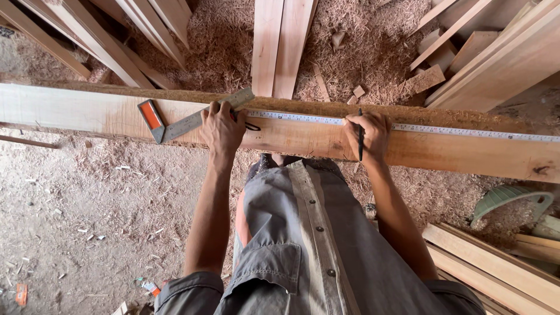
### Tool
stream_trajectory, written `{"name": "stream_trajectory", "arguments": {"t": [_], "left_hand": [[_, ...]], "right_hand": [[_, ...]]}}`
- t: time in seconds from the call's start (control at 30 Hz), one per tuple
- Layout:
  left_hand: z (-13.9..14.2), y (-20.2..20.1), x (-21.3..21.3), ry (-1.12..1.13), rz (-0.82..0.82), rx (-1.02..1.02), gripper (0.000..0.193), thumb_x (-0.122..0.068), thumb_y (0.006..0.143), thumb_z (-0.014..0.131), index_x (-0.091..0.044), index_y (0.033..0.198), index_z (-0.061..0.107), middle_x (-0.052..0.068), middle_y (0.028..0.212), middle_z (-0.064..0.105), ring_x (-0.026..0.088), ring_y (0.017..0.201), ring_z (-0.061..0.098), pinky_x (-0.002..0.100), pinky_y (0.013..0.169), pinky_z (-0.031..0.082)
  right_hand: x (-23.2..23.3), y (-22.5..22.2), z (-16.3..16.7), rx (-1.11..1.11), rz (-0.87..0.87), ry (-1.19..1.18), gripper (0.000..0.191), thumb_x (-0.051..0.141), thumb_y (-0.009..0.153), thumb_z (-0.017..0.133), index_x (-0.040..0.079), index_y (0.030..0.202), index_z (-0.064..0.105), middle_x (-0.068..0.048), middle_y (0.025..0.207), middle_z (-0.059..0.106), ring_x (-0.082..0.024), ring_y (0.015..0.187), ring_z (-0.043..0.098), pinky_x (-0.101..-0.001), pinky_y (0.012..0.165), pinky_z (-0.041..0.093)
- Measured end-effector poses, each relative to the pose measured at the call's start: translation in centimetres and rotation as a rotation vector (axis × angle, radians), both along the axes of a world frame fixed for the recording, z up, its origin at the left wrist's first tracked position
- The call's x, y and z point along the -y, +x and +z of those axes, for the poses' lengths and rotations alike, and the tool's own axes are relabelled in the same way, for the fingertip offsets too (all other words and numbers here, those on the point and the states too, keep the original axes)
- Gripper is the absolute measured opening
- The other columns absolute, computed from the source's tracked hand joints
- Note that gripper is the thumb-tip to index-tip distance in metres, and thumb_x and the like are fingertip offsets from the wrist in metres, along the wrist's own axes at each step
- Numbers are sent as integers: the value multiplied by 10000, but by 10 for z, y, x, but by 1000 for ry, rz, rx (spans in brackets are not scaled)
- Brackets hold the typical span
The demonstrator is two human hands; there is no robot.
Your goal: The person measures a wooden beam using a measuring tape and marks dimensions on the wood with a pencil and a combination square.
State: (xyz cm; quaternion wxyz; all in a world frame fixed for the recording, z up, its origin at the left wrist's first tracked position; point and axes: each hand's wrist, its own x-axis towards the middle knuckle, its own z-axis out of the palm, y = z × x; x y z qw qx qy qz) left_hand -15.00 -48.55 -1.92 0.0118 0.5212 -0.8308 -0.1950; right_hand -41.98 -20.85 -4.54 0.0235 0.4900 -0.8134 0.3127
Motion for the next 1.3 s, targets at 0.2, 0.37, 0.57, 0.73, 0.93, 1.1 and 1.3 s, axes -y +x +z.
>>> {"name": "stream_trajectory", "arguments": {"t": [0.2, 0.37, 0.57, 0.73, 0.93, 1.1, 1.3], "left_hand": [[-3, -8, 5, 75, 43, -23, 378, -396, 839, 813, -75, 1014, 715, 114, 1031, 644, 304, 961, 575, 471, 663, 540], [-5, -13, 7, 107, 62, -46, 330, -354, 846, 811, -73, 995, 723, 98, 1003, 655, 295, 952, 577, 466, 716, 534], [0, -18, 7, 67, 71, -64, 316, -332, 824, 821, -82, 998, 734, 91, 997, 668, 307, 952, 580, 480, 712, 529], [11, -26, 8, 93, 82, -67, 342, -355, 813, 841, -80, 981, 729, 86, 1001, 674, 308, 974, 594, 488, 755, 536], [14, -31, 8, 97, 71, -45, 354, -359, 810, 841, -74, 981, 719, 96, 1024, 661, 316, 997, 591, 494, 737, 548], [3, -31, 11, 99, 73, -11, 308, -320, 845, 797, -74, 1002, 700, 98, 1014, 646, 309, 995, 583, 474, 666, 560], [-7, -21, 22, 83, 42, -3, 276, -295, 846, 779, -80, 997, 693, 93, 1010, 641, 296, 969, 575, 457, 655, 547]], "right_hand": [[-3, -8, -13, 41, -14, 7, 169, 312, 990, 776, 146, 988, 750, -19, 839, 717, -154, 843, 630, -388, 1011, 380], [-4, -14, -12, 78, -1, 19, 199, 348, 1006, 756, 150, 985, 755, -16, 823, 708, -157, 815, 627, -394, 1011, 383], [3, -16, -1, 114, -4, 66, 216, 363, 984, 751, 149, 958, 762, -21, 804, 707, -178, 782, 639, -415, 1010, 380], [4, -20, 10, 140, -9, 88, 223, 369, 983, 747, 147, 972, 763, -26, 805, 702, -201, 804, 650, -426, 1023, 378], [9, -29, 16, 158, -14, 152, 225, 383, 1001, 690, 171, 1044, 754, -8, 748, 692, -172, 734, 663, -423, 961, 467], [39, -18, 23, 122, 28, -162, 335, 255, 1141, 507, 17, 1295, 684, -112, 993, 780, -105, 584, 558, -325, 594, 484], [97, 11, 23, 502, 129, -44, 310, 270, 1128, 549, 28, 1115, 743, -100, 828, 752, -41, 514, 571, -184, 366, 397]]}}
